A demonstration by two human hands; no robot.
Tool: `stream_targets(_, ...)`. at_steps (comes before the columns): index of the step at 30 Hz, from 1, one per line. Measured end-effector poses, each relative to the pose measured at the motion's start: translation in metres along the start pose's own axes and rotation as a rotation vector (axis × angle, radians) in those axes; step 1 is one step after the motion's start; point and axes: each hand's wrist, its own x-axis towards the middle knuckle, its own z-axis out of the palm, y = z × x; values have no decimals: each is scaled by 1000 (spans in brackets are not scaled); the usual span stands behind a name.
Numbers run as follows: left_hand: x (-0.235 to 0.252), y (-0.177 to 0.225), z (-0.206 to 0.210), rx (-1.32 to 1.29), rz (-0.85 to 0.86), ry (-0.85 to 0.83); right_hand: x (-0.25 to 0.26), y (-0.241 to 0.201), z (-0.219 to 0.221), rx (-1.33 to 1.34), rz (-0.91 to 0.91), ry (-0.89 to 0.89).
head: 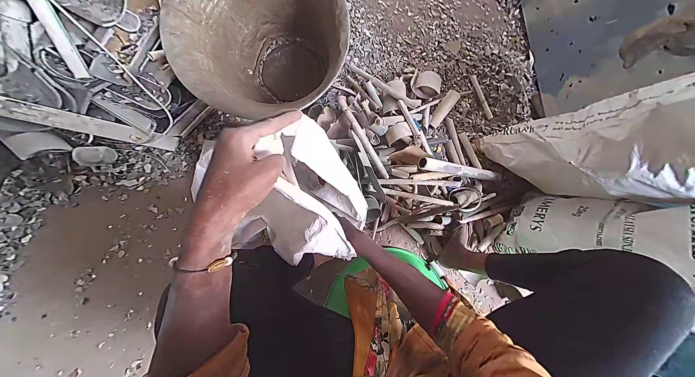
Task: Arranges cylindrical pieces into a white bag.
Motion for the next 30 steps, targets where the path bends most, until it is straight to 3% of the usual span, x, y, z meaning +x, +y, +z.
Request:
stream_targets(1,1,-3,-4,28,-12,42,-20,4,-26,254,12,-57)
stream_targets(2,2,-7,-9,62,-40,76,-27,18,-27,450,-28,34)
stream_targets(5,9,-16,-24,138,-159,137,-32,56,-36,514,-139,193)
stream_targets(8,12,-37,-34,192,-219,187,-53,85,-53,920,-155,508)
stream_targets(10,15,-47,-38,238,-187,187,-45,114,-63,1216,-33,734)
stream_targets(12,16,-47,-36,271,-109,149,-16,154,-71,1080,264,854)
stream_targets(14,19,-48,-31,287,-8,53,20,187,-75,742,485,719)
stream_targets(19,35,-38,-13,346,144,-87,94,212,-55,340,529,351)
stream_targets(22,39,-29,-8,351,155,-114,105,206,-40,255,606,263)
stream_targets(26,43,-29,-8,351,172,-155,78,206,-35,564,520,295)
stream_targets(28,45,-35,-7,354,190,-162,49,205,-34,954,401,401)
stream_targets(30,44,-37,-6,354,190,-163,7,192,-38,1402,266,399)
